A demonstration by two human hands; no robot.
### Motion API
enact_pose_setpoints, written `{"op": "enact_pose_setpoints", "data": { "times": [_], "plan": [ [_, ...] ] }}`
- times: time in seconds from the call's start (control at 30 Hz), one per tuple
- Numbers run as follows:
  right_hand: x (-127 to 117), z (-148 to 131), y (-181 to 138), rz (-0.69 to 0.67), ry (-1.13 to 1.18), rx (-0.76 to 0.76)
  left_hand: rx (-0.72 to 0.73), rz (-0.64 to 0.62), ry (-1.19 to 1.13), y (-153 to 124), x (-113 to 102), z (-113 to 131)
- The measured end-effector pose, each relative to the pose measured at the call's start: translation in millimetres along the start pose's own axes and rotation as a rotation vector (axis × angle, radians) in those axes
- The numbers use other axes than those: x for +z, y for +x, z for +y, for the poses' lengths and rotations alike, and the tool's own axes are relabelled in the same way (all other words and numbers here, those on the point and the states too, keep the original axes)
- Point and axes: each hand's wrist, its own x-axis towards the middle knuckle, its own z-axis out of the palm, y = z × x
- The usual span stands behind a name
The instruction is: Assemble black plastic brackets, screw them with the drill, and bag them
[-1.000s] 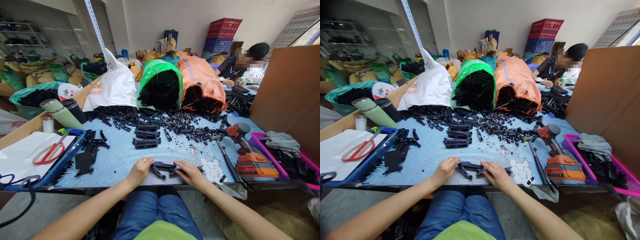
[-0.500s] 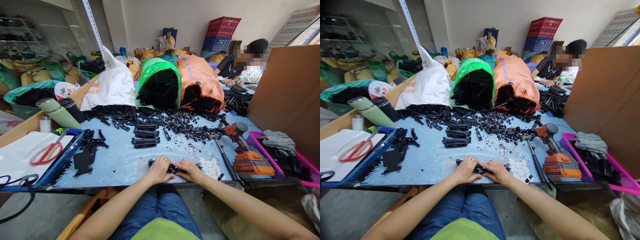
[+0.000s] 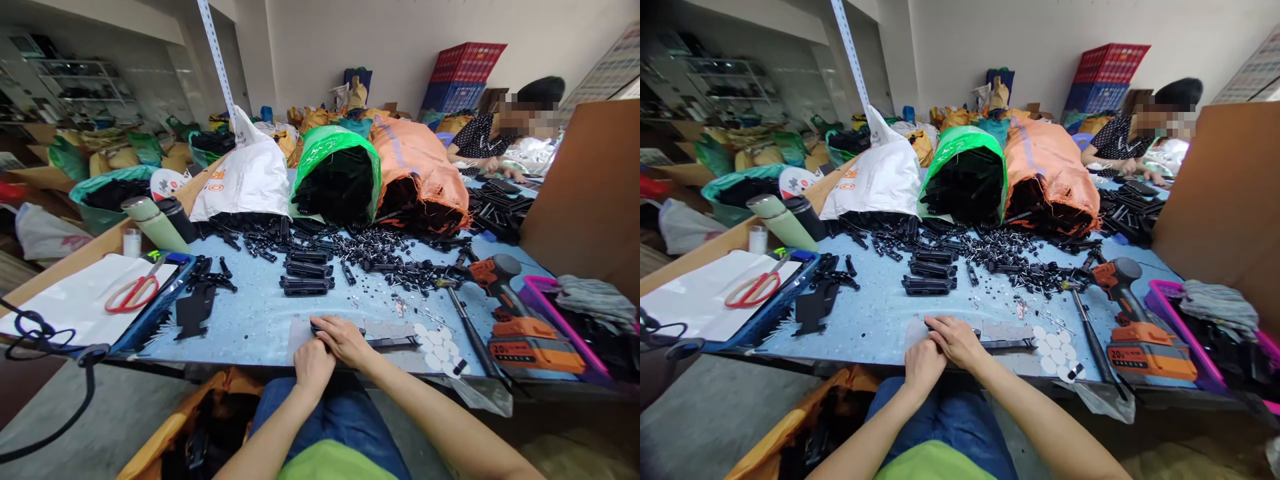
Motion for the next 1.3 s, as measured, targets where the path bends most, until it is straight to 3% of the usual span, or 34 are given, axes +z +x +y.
{"op": "enact_pose_setpoints", "data": {
  "times": [0.23,0.5,0.67,1.03,1.2,1.3],
  "plan": [
    [5.5,11.5,-3.9,-0.051,-0.092,0.068,0.072,-0.005,0.01,1.7,-4.5,-10.7],
    [3.0,13.2,-5.5,-0.104,-0.083,0.026,0.107,0.039,-0.007,5.5,5.4,-6.8],
    [4.8,13.6,-7.4,-0.111,-0.098,0.01,0.151,0.003,-0.012,6.5,1.5,-10.5],
    [9.8,10.6,-7.4,-0.066,-0.069,0.114,0.113,0.016,0.002,5.9,-2.2,-13.1],
    [7.9,7.8,-9.4,-0.107,-0.12,0.054,0.102,0.01,-0.005,5.0,-1.6,-14.9],
    [4.9,4.5,-9.5,-0.112,-0.125,0.093,0.088,0.012,-0.006,4.2,-2.9,-17.5]
  ]
}}
